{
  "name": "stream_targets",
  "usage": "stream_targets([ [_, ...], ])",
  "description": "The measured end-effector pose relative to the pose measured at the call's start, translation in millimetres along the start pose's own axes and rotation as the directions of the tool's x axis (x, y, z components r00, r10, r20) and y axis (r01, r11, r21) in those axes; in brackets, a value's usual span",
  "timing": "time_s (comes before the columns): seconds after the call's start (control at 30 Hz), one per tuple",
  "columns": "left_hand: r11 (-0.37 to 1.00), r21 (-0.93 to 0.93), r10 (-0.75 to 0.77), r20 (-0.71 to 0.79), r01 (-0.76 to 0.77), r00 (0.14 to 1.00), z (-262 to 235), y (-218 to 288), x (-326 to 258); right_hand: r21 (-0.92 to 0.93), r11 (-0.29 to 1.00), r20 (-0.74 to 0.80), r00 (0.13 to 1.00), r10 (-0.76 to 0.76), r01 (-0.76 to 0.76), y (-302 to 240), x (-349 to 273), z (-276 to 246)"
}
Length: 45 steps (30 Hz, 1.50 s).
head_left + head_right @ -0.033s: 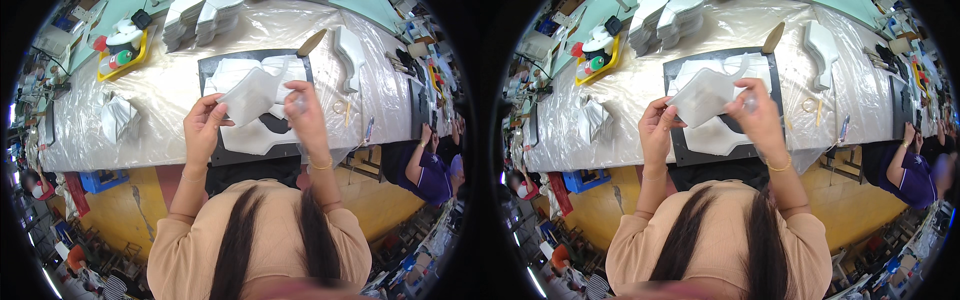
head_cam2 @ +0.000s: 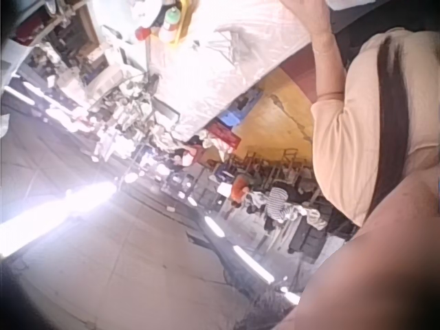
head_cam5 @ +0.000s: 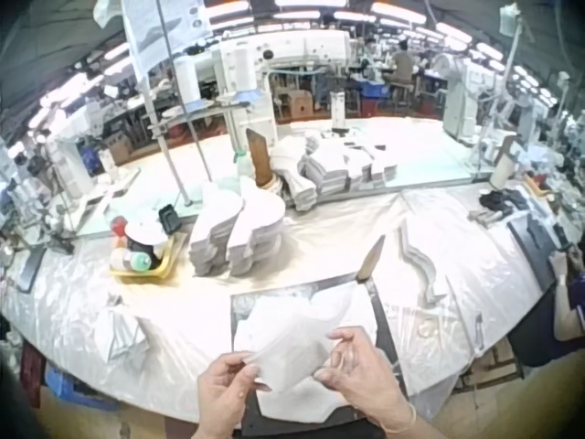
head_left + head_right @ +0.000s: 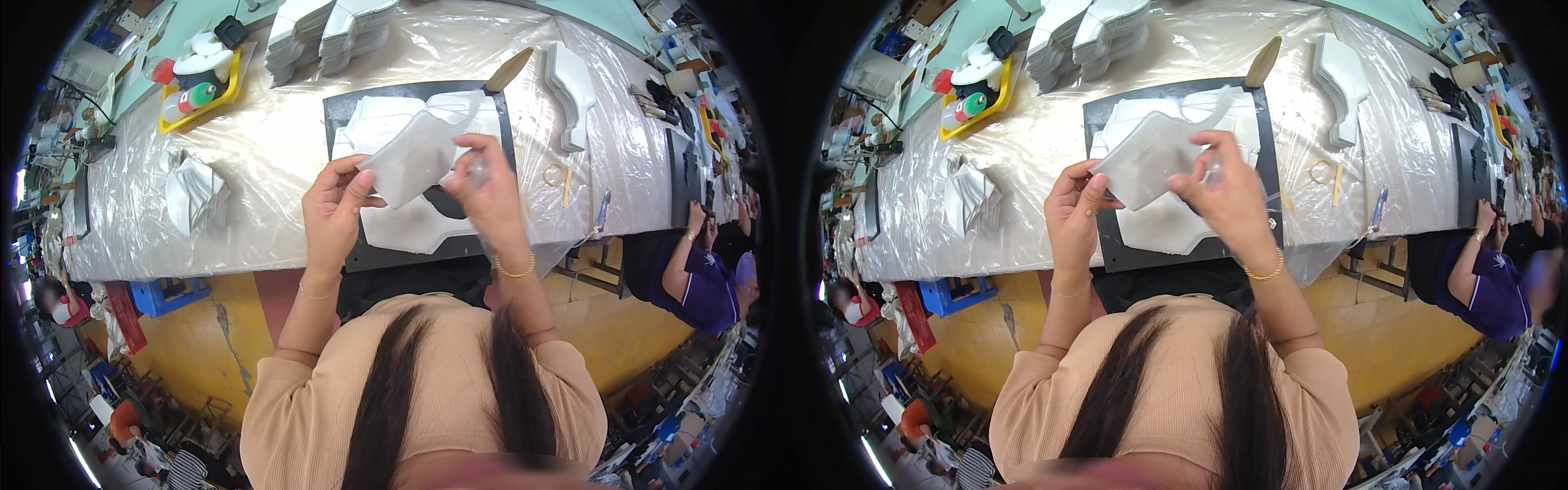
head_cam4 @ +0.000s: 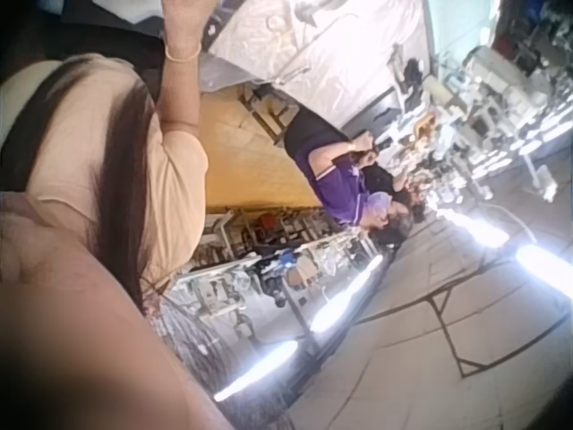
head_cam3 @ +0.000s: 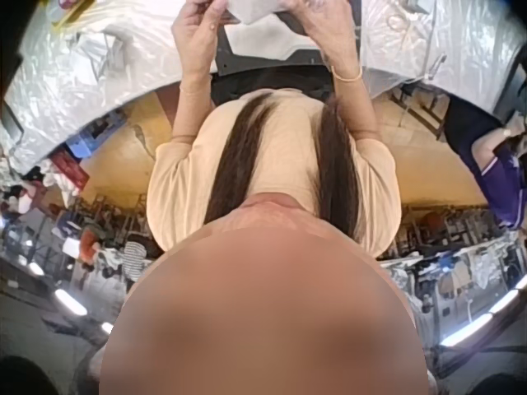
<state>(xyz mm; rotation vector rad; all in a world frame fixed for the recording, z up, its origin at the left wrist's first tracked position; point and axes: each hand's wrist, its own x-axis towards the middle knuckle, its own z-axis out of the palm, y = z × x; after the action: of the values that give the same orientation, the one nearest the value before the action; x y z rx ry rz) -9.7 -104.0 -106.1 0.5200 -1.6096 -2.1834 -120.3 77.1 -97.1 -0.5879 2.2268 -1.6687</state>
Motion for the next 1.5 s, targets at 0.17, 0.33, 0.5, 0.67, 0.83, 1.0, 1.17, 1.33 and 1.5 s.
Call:
stream_targets([
  [0.17, 0.997, 0.07, 0.031, 0.064, -0.035, 0.997, 9.5, -0.4, -7.8, -0.036, 0.998, 0.136, 0.989, -0.055, 0.06, 1.1, -0.5, 25.1],
  [0.33, 0.999, 0.039, 0.034, 0.006, -0.034, 0.999, 2.7, 0.6, -4.6, 0.152, 0.988, 0.135, 0.989, -0.057, 0.036, -1.2, 4.4, 15.3],
  [0.5, 0.996, 0.076, 0.048, -0.048, -0.044, 0.998, -16.6, 4.7, 1.9, 0.545, 0.821, 0.17, 0.981, 0.093, -0.173, 1.8, 0.8, -36.1],
  [0.67, 0.999, 0.02, 0.036, -0.104, -0.034, 0.994, -30.1, 9.6, 6.3, 0.53, 0.847, -0.204, 0.976, 0.076, 0.045, 15.4, -8.1, -105.3],
  [0.83, 0.994, -0.039, -0.107, -0.033, 0.105, 0.994, -41.8, 10.0, 5.8, 0.533, 0.82, -0.581, 0.794, 0.177, 0.208, 36.9, -31.4, -187.9],
  [1.0, 0.974, 0.006, -0.228, 0.016, 0.228, 0.973, -47.9, -15.6, -2.6, 0.666, 0.638, -0.66, 0.703, 0.264, 0.386, 51.1, -63.2, -259.8],
  [1.17, 0.872, 0.286, -0.405, -0.033, 0.397, 0.914, -47.7, -46.0, -13.9, 0.523, 0.677, -0.742, 0.667, 0.064, 0.517, 54.1, -57.5, -264.5],
  [1.33, 0.796, 0.453, -0.408, -0.088, 0.401, 0.909, -46.9, -51.7, -16.3, 0.372, 0.836, -0.788, 0.614, 0.054, 0.404, 48.3, -38.2, -206.8],
  [1.5, 0.752, 0.524, -0.451, -0.032, 0.399, 0.892, -52.5, -39.7, -8.6, 0.468, 0.778, -0.73, 0.679, 0.074, 0.419, 40.2, -17.2, -176.0],
])
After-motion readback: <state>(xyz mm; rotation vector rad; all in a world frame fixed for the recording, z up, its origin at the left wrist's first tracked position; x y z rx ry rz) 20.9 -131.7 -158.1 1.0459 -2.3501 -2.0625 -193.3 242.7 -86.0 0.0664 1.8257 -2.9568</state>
